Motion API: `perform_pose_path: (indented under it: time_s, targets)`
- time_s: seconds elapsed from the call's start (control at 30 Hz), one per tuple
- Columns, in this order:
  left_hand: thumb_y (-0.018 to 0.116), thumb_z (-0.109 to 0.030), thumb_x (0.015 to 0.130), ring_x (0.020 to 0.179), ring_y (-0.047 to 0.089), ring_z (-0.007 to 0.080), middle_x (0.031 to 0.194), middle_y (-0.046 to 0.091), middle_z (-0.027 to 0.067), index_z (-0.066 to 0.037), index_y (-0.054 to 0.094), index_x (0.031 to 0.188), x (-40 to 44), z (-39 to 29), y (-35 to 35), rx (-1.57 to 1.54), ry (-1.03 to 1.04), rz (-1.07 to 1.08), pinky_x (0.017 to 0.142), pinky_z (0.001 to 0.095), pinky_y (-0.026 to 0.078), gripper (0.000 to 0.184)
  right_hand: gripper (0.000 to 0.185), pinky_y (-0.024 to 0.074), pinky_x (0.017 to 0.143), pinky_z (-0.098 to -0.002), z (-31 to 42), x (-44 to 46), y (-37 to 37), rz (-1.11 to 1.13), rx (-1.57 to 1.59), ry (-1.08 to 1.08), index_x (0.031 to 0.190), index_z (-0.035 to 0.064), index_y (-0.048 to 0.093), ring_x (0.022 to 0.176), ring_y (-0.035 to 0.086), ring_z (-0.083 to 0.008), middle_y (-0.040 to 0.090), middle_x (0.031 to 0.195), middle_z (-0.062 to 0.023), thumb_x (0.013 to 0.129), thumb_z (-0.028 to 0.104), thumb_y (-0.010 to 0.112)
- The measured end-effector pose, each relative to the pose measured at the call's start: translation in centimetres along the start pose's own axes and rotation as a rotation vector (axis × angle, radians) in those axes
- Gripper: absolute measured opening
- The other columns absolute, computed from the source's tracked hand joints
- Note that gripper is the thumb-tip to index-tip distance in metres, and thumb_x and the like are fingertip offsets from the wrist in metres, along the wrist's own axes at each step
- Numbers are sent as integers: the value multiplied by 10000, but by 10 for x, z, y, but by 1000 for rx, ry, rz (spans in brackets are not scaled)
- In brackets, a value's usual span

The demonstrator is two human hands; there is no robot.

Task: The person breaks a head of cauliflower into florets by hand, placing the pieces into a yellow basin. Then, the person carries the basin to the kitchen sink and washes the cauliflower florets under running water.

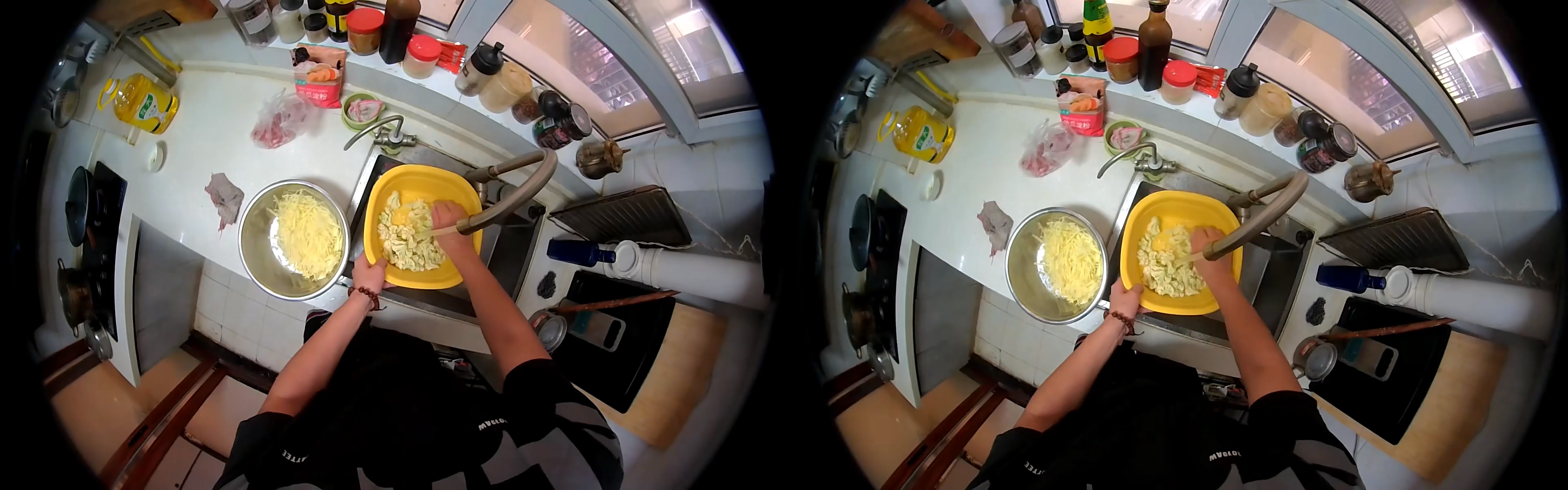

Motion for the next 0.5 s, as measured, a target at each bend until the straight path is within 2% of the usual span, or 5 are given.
perform_pose_path:
  time_s: [0.13,0.27,0.37,0.43,0.5]
  targets:
    - [577,-31,916,784,744,257,1038,702,152,10,597,1279,-6,-12,7,99,29,32,545,345,654,366,375,519,852,-507,32,-22,-26,-256,-28,-9,1154,35,649,990,664,-418,693,1051,-236,915,322,688]
    - [588,-60,919,786,748,260,1034,711,156,1,607,1277,-1,-11,10,155,52,21,561,357,658,364,457,521,895,-485,49,-23,-3,-181,85,1,1230,30,630,1053,650,-422,673,1129,-248,882,310,728]
    - [586,-60,917,795,748,257,1039,710,155,4,605,1276,3,-9,5,147,50,29,557,358,657,365,534,510,925,-469,23,-9,28,56,363,151,1236,31,633,1103,630,-417,661,1170,-232,839,362,769]
    - [578,-38,911,787,742,245,1036,701,149,15,602,1262,2,-13,5,127,41,25,539,347,653,356,605,481,955,-488,43,-7,-19,-243,-83,-23,1283,54,615,1144,601,-402,627,1230,-204,814,399,782]
    - [573,-38,909,800,742,243,1048,699,150,10,609,1259,-2,-15,6,137,9,46,544,349,656,354,614,448,984,-511,71,-11,-43,-270,-69,-32,1320,73,595,1156,579,-393,612,1212,-189,834,417,746]
Point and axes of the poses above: each hand's wrist, its own x-axis towards the middle knuckle, its own y-axis out of the palm, z = x × y, the point moved 10 cm from there along x, towards the middle knuckle
